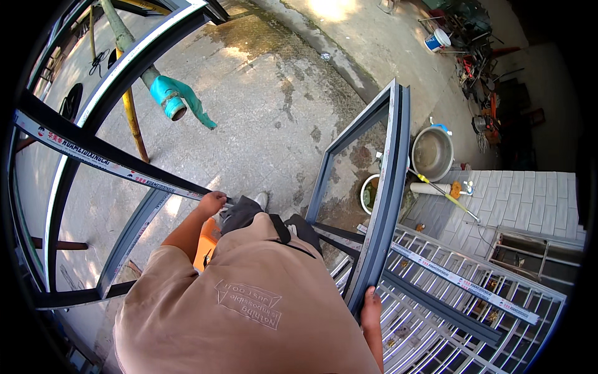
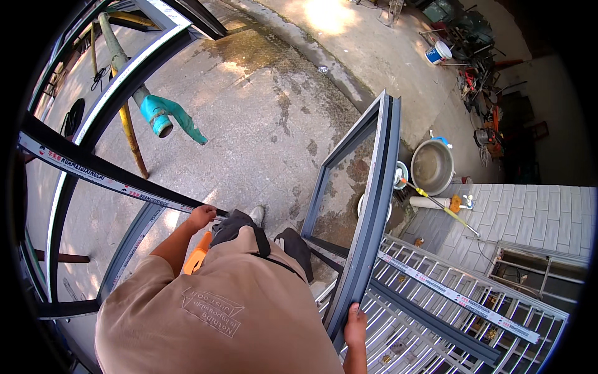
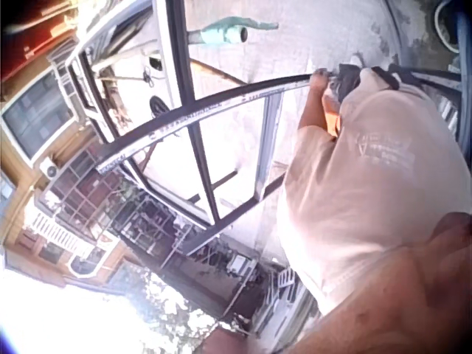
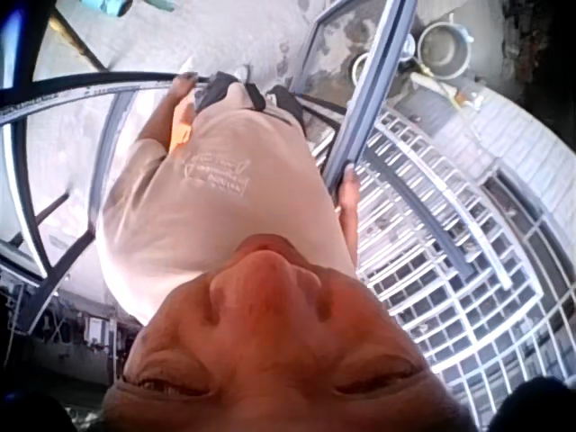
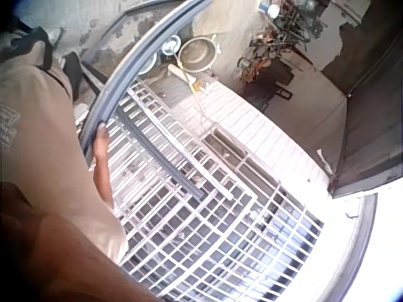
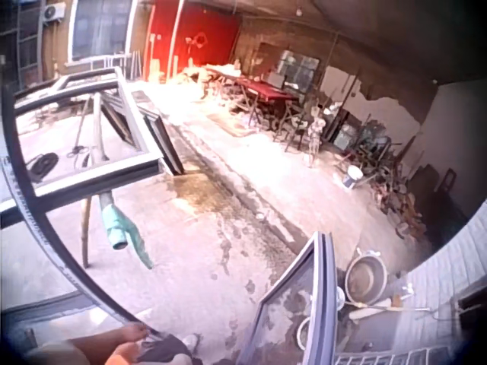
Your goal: The person picks up metal frame pieces from a table and ground, then aligns them and presses them together to assemble a large rectangular frame structure on a stand.
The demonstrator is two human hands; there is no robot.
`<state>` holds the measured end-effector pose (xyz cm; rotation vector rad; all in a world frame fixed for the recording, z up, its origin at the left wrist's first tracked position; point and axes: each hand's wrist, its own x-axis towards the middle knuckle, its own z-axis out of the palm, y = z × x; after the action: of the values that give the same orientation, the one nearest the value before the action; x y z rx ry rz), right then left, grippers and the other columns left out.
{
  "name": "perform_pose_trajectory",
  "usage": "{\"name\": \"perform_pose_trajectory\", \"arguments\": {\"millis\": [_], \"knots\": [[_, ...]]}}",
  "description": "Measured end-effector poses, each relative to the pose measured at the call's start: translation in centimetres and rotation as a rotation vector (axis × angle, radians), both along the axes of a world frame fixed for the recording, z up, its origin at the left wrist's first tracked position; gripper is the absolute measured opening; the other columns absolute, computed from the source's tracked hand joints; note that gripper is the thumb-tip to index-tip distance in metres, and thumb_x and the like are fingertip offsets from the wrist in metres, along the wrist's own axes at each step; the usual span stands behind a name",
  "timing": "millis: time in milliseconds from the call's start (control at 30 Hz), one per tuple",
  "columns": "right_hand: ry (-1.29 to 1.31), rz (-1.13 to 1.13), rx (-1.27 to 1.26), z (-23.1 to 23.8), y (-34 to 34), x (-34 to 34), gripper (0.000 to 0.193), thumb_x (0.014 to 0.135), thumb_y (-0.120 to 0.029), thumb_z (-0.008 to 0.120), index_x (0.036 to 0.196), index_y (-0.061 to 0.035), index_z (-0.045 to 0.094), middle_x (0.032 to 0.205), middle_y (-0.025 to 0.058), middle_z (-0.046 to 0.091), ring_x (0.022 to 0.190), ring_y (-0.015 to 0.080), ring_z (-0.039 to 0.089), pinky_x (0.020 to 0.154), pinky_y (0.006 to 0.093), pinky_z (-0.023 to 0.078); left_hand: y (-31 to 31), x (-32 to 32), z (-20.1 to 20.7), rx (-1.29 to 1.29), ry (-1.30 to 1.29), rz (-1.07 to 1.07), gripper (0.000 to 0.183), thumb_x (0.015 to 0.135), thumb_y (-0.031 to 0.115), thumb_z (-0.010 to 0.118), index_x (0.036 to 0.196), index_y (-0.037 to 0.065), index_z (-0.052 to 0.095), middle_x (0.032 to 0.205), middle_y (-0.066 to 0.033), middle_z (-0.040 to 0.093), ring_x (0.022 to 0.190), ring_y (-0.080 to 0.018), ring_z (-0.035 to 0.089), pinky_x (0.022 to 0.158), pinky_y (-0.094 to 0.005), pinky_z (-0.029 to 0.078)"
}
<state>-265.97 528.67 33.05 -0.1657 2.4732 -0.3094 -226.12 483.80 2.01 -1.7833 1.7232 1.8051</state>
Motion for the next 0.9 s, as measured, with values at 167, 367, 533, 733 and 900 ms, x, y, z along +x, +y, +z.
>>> {"name": "perform_pose_trajectory", "arguments": {"millis": [167, 367, 533, 733, 900], "knots": [[-0.127, 0.079, -0.151, -0.3, -10.4, -5.7, 0.090, 0.106, -0.073, 0.040, 0.112, 0.0133, 0.067, 0.108, 0.0244, 0.071, 0.100, 0.0307, 0.064, 0.094, 0.0447, 0.049, -4.2, -0.1, 0.3, 0.158, 0.106, 0.410, 0.040, 0.102, 0.024, 0.066, 0.136, 0.002, 0.065, 0.102, -0.0050, 0.075, 0.085, -0.0157, 0.070, 0.077, -0.0311, 0.058], [-0.163, 0.188, -0.313, -3.1, -24.4, -11.4, 0.091, 0.106, -0.074, 0.039, 0.114, 0.0129, 0.066, 0.110, 0.0221, 0.071, 0.101, 0.0274, 0.063, 0.096, 0.0422, 0.048, -8.9, 0.4, 4.5, 0.186, 0.180, 0.702, 0.042, 0.106, 0.029, 0.060, 0.144, 0.011, 0.060, 0.114, -0.0025, 0.073, 0.098, -0.0150, 0.069, 0.087, -0.0319, 0.055], [-0.254, 0.250, -0.425, -5.7, -36.8, -15.5, 0.085, 0.107, -0.070, 0.045, 0.115, 0.0118, 0.067, 0.112, 0.0191, 0.072, 0.102, 0.0241, 0.063, 0.096, 0.0394, 0.049, -10.9, 0.7, 7.2, 0.075, 0.139, 0.881, 0.036, 0.107, 0.027, 0.059, 0.139, 0.011, 0.062, 0.112, -0.0022, 0.072, 0.098, -0.0148, 0.069, 0.088, -0.0327, 0.055], [-0.261, 0.430, -0.387, -7.8, -50.1, -19.0, 0.080, 0.108, -0.064, 0.048, 0.119, 0.0121, 0.068, 0.107, 0.0182, 0.073, 0.100, 0.0241, 0.065, 0.095, 0.0410, 0.050, -3.5, 0.4, 1.9, 0.004, -0.039, 0.889, 0.035, 0.101, 0.022, 0.066, 0.124, -0.003, 0.070, 0.095, -0.0097, 0.074, 0.079, -0.0179, 0.070, 0.074, -0.0332, 0.057], [-0.371, 0.466, -0.400, -8.8, -60.5, -21.2, 0.083, 0.107, -0.066, 0.050, 0.123, 0.0131, 0.068, 0.116, 0.0185, 0.072, 0.106, 0.0242, 0.066, 0.098, 0.0402, 0.051, 3.9, -0.4, -2.4, 0.304, -0.117, 0.910, 0.033, 0.098, 0.020, 0.068, 0.121, -0.003, 0.073, 0.094, -0.0113, 0.076, 0.078, -0.0223, 0.073, 0.068, -0.0372, 0.060]]}}
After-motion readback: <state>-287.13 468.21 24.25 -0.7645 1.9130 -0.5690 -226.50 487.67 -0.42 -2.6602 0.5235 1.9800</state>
